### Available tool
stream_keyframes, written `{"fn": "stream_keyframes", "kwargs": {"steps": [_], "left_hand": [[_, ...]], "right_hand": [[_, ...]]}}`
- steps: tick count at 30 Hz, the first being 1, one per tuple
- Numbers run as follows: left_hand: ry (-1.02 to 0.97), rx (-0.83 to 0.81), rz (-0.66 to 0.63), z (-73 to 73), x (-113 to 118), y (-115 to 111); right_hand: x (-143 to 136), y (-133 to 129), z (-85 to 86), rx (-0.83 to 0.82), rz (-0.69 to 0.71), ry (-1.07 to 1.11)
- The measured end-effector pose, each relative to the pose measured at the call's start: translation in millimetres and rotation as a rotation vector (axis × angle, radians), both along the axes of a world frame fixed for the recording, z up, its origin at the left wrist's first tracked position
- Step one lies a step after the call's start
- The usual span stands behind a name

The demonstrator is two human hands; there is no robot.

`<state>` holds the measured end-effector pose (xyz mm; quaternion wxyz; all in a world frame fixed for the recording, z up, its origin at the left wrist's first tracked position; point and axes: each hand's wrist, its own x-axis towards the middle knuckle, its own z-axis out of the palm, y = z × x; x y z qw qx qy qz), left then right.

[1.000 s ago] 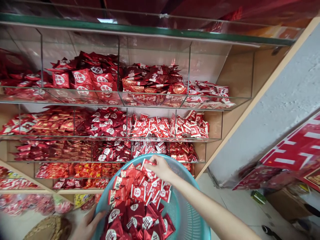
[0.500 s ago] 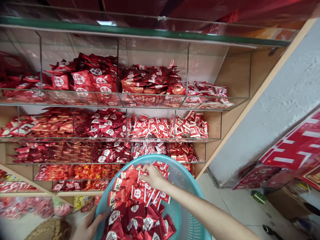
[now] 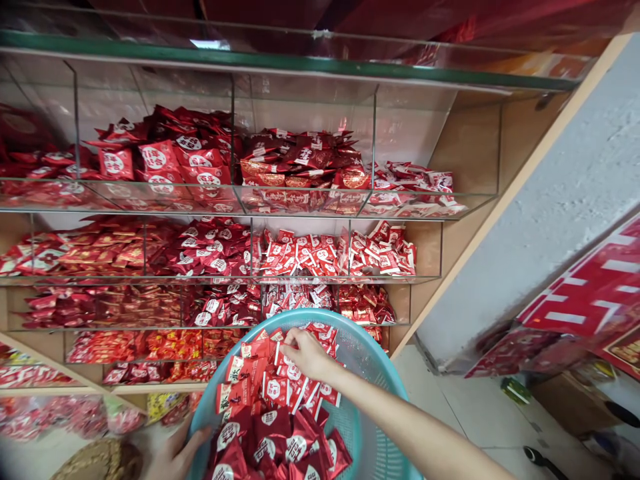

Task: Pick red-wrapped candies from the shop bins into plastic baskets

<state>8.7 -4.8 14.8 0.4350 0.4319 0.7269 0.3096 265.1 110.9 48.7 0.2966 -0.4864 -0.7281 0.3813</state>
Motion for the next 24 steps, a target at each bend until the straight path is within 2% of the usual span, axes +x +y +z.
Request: {"fn": "stream_keyframes", "kwargs": {"steps": [3,9,12,16,20,24], "left_hand": [[-0.011,-0.012,0.016,-0.2,0.2,-0.3],[-0.011,0.008,0.016,-3.1,-0.9,-1.5],[0.009,0.010,0.031,-6.2,-2.2,-1.4],[0.037,0.011,0.029,-13.4,-5.4,-0.4],[0.060,0.067,0.021,-20.0,-8.6,0.6],[0.035,0.074,0.023,-23.8,-10.2,0.2]], "right_hand": [[4.9,0.6,6.3,-0.019,0.019,0.008],[34.4,20.3,51.9,0.078,-0.010,0.169],[51.3,38.3,62.5,0.091,-0.053,0.187],[55.7,61.3,50.5,0.108,-0.082,0.047],[37.4,74.3,34.6,0.147,-0.068,-0.220],[17.6,73.8,25.4,0.138,-0.035,-0.340]]}}
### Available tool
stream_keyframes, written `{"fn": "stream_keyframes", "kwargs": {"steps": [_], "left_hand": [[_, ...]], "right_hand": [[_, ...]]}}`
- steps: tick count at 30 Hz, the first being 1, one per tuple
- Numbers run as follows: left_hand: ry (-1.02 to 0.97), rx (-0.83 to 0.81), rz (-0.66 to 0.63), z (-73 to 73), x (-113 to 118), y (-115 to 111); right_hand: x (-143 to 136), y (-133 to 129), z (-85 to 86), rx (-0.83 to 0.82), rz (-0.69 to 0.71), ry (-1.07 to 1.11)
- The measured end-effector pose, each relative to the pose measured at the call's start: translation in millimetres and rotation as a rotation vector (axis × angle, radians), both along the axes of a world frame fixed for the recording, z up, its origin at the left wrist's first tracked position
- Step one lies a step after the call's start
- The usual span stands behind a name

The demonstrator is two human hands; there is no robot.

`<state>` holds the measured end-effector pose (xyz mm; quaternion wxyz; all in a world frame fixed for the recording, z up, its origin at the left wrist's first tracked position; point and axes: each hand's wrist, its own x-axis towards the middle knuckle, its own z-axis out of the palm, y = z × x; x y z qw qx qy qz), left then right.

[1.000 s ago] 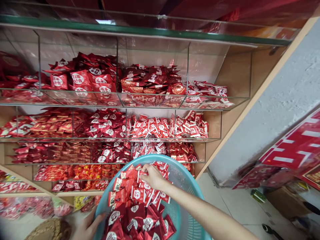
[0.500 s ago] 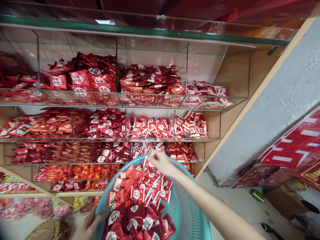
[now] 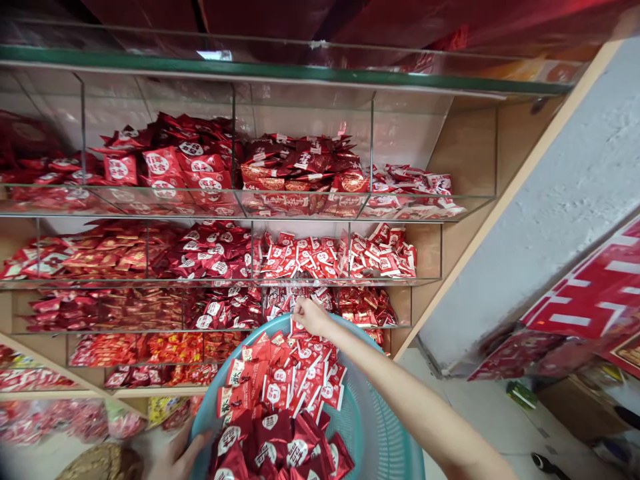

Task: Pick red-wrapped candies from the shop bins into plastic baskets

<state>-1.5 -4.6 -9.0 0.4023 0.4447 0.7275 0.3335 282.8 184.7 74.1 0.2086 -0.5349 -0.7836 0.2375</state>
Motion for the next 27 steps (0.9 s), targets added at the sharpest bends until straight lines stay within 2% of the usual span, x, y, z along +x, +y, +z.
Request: {"fn": "stream_keyframes", "kwargs": {"steps": [3,7,9,11,14,16,21,27], "left_hand": [[-0.003,-0.006,0.025,0.8,-0.2,-0.7],[0.005,0.009,0.027,5.9,1.9,-1.3],[0.017,0.013,0.041,7.4,3.7,-1.4],[0.031,0.023,0.056,7.1,5.0,-1.6],[0.026,0.033,0.057,5.6,5.3,-2.1],[0.007,0.028,0.039,5.6,5.0,-2.6],[-0.015,0.010,0.004,9.8,5.1,-3.2],[-0.012,-0.017,0.019,9.3,5.2,-1.9]], "right_hand": [[-5.7,-5.9,-1.7,0.006,-0.016,-0.107],[-8.2,-20.2,8.0,0.095,-0.058,-0.227],[-12.4,-33.2,14.9,0.184,-0.025,-0.291],[-20.2,-51.3,18.9,0.216,0.077,-0.330],[-36.0,-82.2,16.6,0.111,0.256,-0.346],[-45.7,-98.7,11.8,0.028,0.304,-0.395],[-54.9,-110.3,4.7,-0.109,0.238,-0.489],[-49.8,-108.8,0.1,-0.072,0.252,-0.375]]}}
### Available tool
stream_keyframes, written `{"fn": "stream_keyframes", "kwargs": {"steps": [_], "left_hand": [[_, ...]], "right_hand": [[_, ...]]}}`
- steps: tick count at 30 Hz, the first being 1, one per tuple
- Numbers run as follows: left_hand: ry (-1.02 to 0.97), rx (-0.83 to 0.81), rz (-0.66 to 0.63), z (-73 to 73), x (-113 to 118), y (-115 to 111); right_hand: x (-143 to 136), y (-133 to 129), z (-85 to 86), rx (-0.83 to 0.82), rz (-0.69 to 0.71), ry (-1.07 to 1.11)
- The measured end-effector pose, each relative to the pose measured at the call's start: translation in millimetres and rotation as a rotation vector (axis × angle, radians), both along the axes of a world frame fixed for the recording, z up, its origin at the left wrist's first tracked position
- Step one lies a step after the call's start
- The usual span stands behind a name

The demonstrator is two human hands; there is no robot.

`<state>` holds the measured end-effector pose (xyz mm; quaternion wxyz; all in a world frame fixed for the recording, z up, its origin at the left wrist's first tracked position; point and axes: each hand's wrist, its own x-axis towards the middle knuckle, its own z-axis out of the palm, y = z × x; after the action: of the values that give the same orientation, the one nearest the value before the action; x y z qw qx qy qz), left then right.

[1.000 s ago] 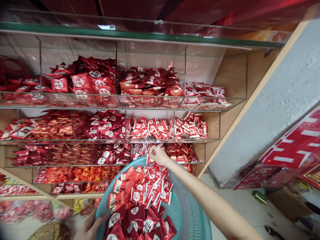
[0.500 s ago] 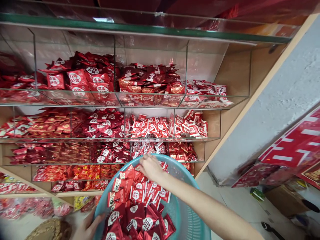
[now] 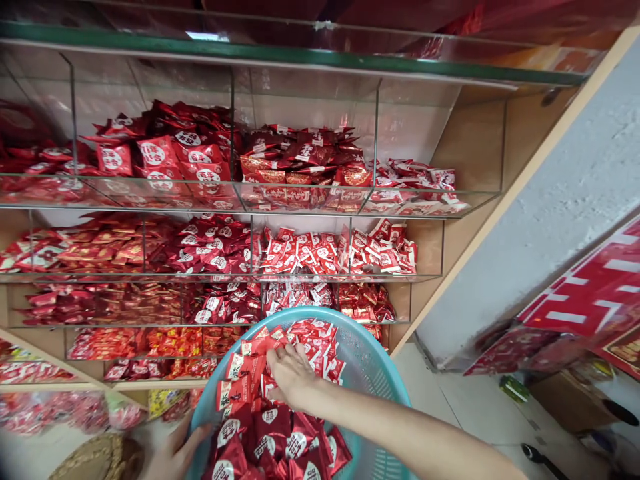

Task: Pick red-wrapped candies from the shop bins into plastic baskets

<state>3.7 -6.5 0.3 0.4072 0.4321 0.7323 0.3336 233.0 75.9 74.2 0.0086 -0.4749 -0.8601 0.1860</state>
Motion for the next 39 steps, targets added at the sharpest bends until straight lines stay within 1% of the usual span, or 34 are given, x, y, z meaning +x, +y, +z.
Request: {"fn": "stream_keyframes", "kwargs": {"steps": [5,10,12,14,18,21,25,28,31,34,36,39], "left_hand": [[0.013,0.030,0.000,-3.0,-0.2,-0.4],[0.013,0.043,0.009,4.2,3.1,-0.9],[-0.009,0.041,-0.009,7.9,4.2,-0.8],[-0.018,0.021,-0.013,10.0,4.5,-0.6],[-0.015,0.013,-0.031,9.4,4.0,-0.6],[-0.044,0.035,-0.039,7.7,3.9,-0.8],[-0.040,0.028,-0.017,7.6,4.4,-0.8],[-0.025,0.015,-0.008,9.8,5.1,-0.8],[-0.025,0.022,-0.007,11.8,5.5,-1.1],[-0.031,0.033,-0.017,10.0,4.8,-1.3],[-0.035,0.035,-0.019,6.1,3.5,-1.6],[-0.025,0.051,-0.005,-1.1,1.3,-2.3]], "right_hand": [[4.5,0.0,-8.1,-0.074,0.027,0.090],[13.2,4.4,-17.3,-0.126,0.017,0.213],[20.7,6.7,-16.6,-0.140,-0.001,0.272],[31.1,9.6,-12.5,-0.158,-0.046,0.316],[53.5,15.4,-3.6,-0.165,-0.141,0.381],[63.1,13.5,-6.0,-0.164,-0.137,0.430],[62.9,2.7,-12.2,-0.199,-0.062,0.408],[61.3,-0.9,-7.9,-0.191,-0.029,0.401],[63.6,5.7,1.9,-0.123,-0.012,0.446],[66.6,16.5,8.4,-0.052,-0.021,0.481],[65.8,21.2,8.0,-0.055,-0.046,0.479],[60.1,21.1,2.3,-0.105,-0.069,0.437]]}}
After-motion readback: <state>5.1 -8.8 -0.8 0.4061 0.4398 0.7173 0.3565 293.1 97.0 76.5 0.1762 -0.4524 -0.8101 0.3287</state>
